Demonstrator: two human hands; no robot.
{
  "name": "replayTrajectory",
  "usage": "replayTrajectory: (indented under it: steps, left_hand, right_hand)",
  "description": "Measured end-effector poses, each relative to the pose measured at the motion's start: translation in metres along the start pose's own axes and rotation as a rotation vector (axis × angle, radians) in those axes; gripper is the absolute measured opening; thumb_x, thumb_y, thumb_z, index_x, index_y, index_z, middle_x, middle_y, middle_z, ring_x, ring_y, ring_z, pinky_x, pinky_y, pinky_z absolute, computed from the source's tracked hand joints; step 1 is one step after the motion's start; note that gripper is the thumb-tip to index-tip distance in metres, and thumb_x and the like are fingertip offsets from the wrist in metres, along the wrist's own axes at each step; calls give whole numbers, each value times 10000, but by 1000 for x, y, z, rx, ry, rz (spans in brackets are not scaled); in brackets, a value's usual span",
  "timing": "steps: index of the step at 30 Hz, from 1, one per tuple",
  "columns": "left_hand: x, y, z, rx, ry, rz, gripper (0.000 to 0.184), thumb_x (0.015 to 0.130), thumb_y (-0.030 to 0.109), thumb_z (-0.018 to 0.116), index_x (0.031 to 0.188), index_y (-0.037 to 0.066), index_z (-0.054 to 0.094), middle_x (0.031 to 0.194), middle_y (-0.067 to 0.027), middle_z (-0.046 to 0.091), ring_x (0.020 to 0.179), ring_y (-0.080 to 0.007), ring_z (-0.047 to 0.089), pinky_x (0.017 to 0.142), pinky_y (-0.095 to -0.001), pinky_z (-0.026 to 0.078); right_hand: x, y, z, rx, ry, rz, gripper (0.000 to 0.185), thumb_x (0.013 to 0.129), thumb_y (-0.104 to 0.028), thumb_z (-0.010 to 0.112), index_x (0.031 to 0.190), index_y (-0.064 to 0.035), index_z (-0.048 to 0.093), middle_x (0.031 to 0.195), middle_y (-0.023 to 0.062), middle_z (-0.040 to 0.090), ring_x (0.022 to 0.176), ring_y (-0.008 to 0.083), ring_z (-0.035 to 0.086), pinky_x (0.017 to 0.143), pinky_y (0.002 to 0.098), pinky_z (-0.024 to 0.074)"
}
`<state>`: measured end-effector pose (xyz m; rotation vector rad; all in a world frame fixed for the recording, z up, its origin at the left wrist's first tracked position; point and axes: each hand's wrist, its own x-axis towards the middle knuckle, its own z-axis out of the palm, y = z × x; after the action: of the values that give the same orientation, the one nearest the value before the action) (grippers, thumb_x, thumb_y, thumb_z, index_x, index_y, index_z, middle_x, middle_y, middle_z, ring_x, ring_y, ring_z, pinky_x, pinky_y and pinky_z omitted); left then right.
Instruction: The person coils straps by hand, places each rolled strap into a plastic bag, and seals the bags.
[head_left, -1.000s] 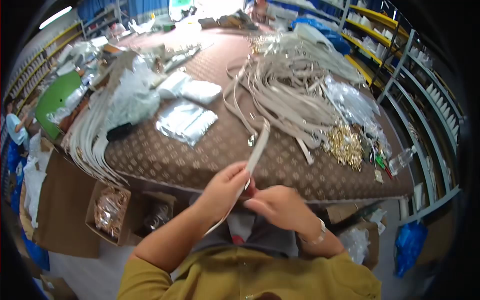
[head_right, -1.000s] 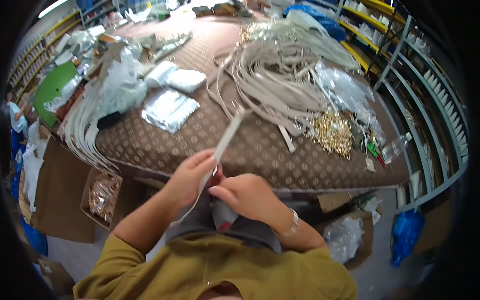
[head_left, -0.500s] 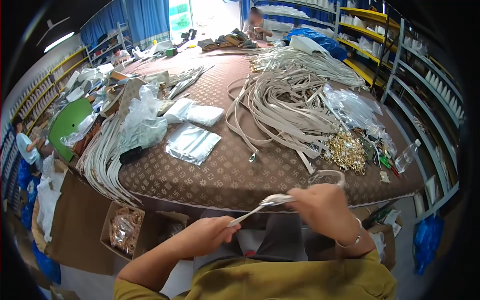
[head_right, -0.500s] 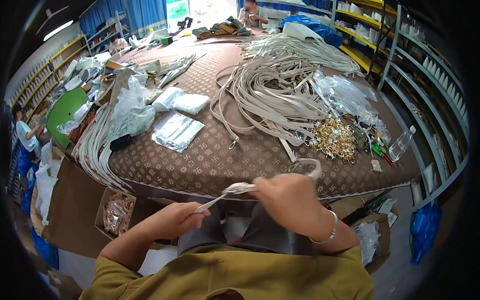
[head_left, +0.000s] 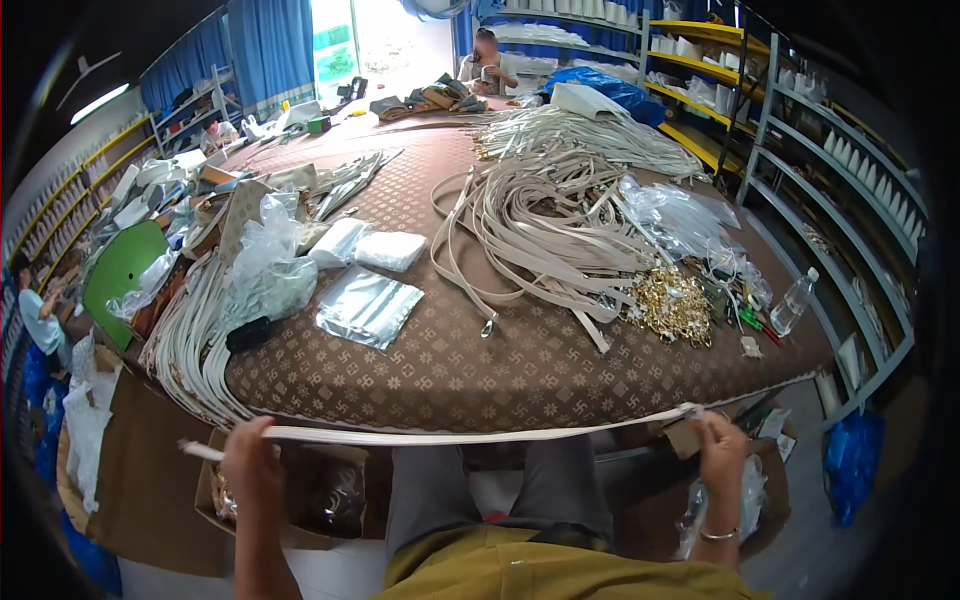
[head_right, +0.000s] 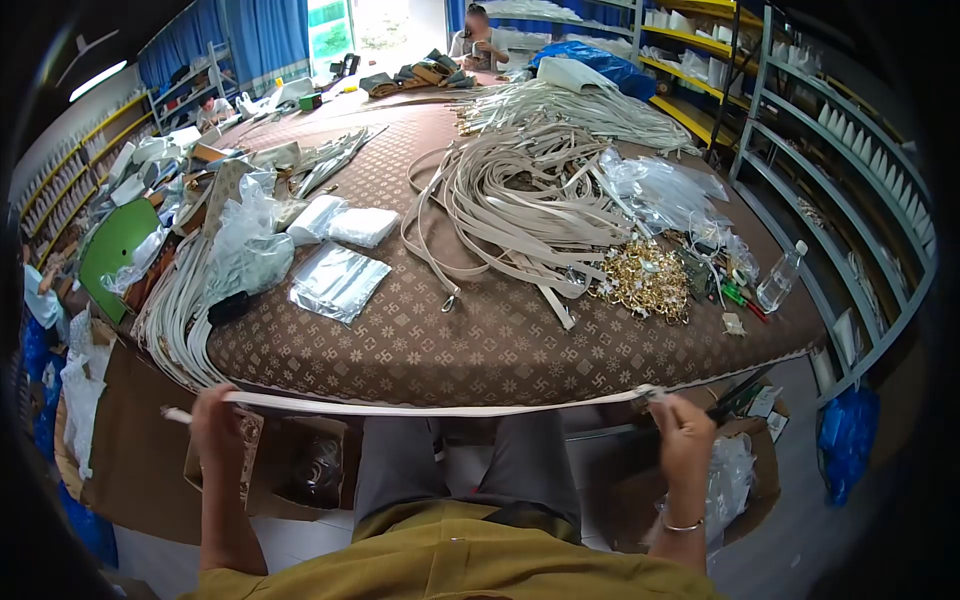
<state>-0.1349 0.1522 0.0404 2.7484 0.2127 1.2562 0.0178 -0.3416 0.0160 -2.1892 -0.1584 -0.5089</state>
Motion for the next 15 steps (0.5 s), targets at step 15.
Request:
replayTrajectory:
  steps: [15]
  left_hand:
    - [32,128,25,-623,-447,431,291,756,128,662,1031,54,602,701,-31,541,607,-152,533,538,-306,442]
  right_hand:
    - [-8,-127,88,469,-907,-570,454,796,-254,680,1162,-17,550,916,156,632,813,229,616,739,339,470]
